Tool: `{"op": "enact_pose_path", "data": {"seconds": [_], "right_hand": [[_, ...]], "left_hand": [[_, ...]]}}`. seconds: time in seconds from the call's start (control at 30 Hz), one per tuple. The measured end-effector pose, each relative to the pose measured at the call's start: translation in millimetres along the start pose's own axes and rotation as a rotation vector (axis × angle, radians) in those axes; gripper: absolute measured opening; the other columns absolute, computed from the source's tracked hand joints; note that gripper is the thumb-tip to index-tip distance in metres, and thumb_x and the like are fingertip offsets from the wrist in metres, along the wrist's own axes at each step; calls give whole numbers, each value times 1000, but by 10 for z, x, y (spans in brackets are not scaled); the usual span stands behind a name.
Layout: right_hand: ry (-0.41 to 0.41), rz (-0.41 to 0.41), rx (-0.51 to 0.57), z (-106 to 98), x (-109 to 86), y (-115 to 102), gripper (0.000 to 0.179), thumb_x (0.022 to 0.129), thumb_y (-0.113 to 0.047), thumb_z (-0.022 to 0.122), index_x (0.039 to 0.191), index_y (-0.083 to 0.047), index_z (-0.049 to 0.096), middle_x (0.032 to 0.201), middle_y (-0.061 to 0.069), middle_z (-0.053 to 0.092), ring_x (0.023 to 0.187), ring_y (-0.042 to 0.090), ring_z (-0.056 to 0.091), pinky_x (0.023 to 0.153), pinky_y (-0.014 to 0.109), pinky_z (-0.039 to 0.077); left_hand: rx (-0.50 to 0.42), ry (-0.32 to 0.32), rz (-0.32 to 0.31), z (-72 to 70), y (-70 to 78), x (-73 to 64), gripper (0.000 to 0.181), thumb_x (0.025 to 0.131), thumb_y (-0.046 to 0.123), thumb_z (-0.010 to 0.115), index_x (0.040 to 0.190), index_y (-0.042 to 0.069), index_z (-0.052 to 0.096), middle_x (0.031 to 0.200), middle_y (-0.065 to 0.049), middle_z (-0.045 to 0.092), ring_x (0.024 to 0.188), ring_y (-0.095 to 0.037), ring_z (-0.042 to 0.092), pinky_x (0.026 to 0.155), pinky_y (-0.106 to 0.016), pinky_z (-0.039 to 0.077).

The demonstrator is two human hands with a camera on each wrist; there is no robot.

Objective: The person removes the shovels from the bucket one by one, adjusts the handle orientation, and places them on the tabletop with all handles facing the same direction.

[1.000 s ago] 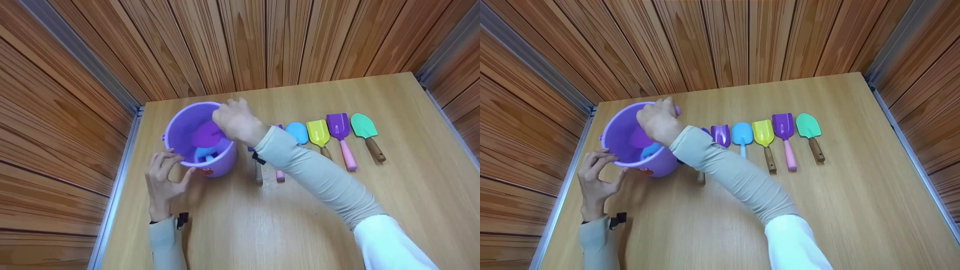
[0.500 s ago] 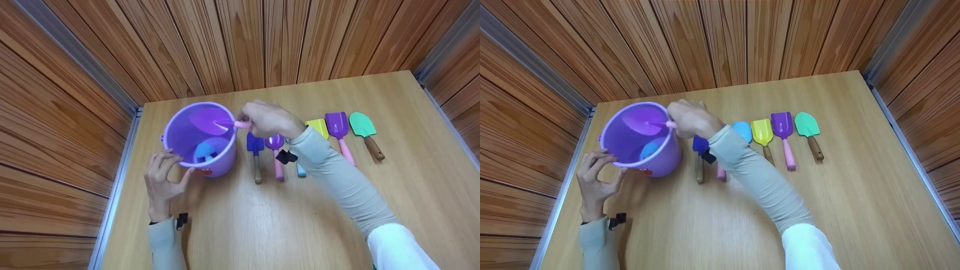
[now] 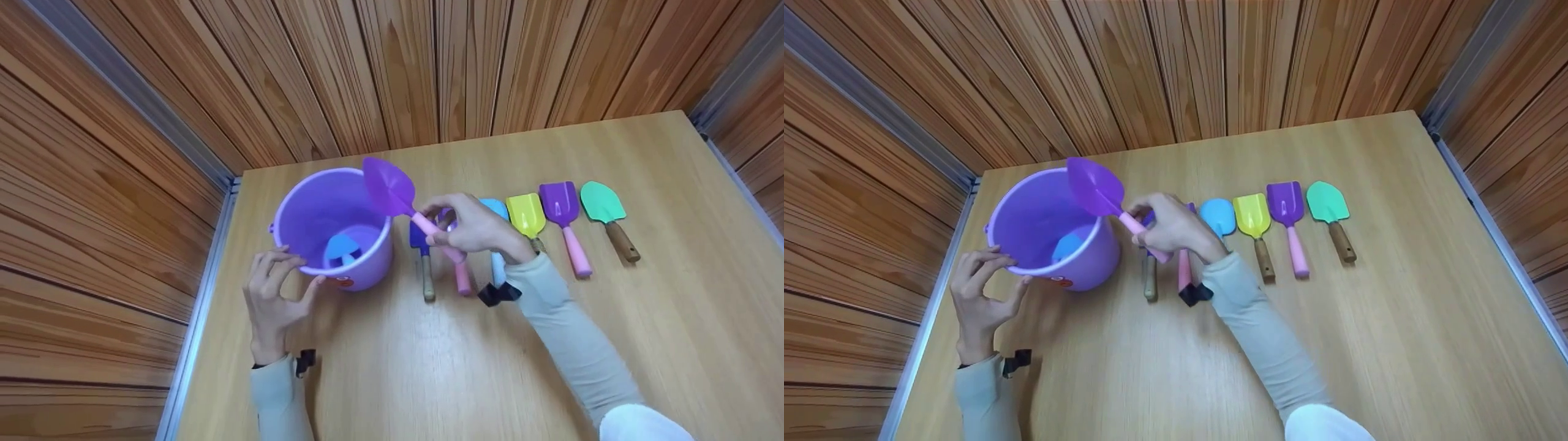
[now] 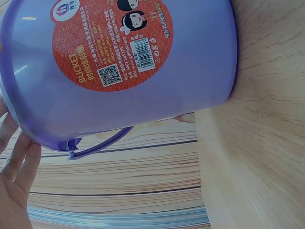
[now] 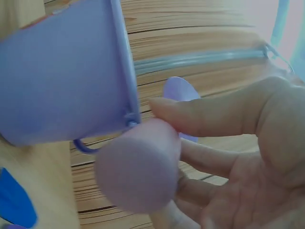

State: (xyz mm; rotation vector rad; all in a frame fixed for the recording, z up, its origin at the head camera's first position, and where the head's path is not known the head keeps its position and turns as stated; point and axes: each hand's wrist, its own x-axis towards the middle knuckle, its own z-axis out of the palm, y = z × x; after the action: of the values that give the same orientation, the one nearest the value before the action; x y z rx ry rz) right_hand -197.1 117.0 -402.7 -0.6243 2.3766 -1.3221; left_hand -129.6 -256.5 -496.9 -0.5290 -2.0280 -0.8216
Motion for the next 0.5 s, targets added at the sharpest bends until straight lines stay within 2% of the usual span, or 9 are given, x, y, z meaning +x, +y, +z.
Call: {"op": "enact_pose_path", "data": {"seconds": [0.13, 0.33, 0.5], "right_hand": [[22, -12, 92, 61, -101, 200, 41, 92, 1, 76, 132, -3, 72, 116, 16, 70, 102, 30, 64, 90, 39, 54], [58, 38, 189, 115, -264, 484, 43, 92, 2, 71, 135, -2, 69, 124, 19, 68, 103, 31, 66, 86, 38, 59], [86, 50, 198, 111, -361, 675, 44, 93, -2, 74, 137, 1, 66, 125, 20, 68, 113, 33, 65, 101, 46, 54]], "left_hand": [[-1, 3, -4, 14, 10, 5, 52, 87, 55, 81, 98, 5, 81, 101, -12, 77, 104, -37, 69, 103, -23, 52], [-15, -7, -4, 14, 13, 11, 51, 86, 55, 81, 98, 5, 81, 101, -12, 77, 104, -37, 69, 102, -24, 51], [-21, -8, -16, 16, 17, -1, 50, 87, 55, 81, 98, 6, 82, 101, -12, 77, 103, -37, 68, 101, -25, 50]]}}
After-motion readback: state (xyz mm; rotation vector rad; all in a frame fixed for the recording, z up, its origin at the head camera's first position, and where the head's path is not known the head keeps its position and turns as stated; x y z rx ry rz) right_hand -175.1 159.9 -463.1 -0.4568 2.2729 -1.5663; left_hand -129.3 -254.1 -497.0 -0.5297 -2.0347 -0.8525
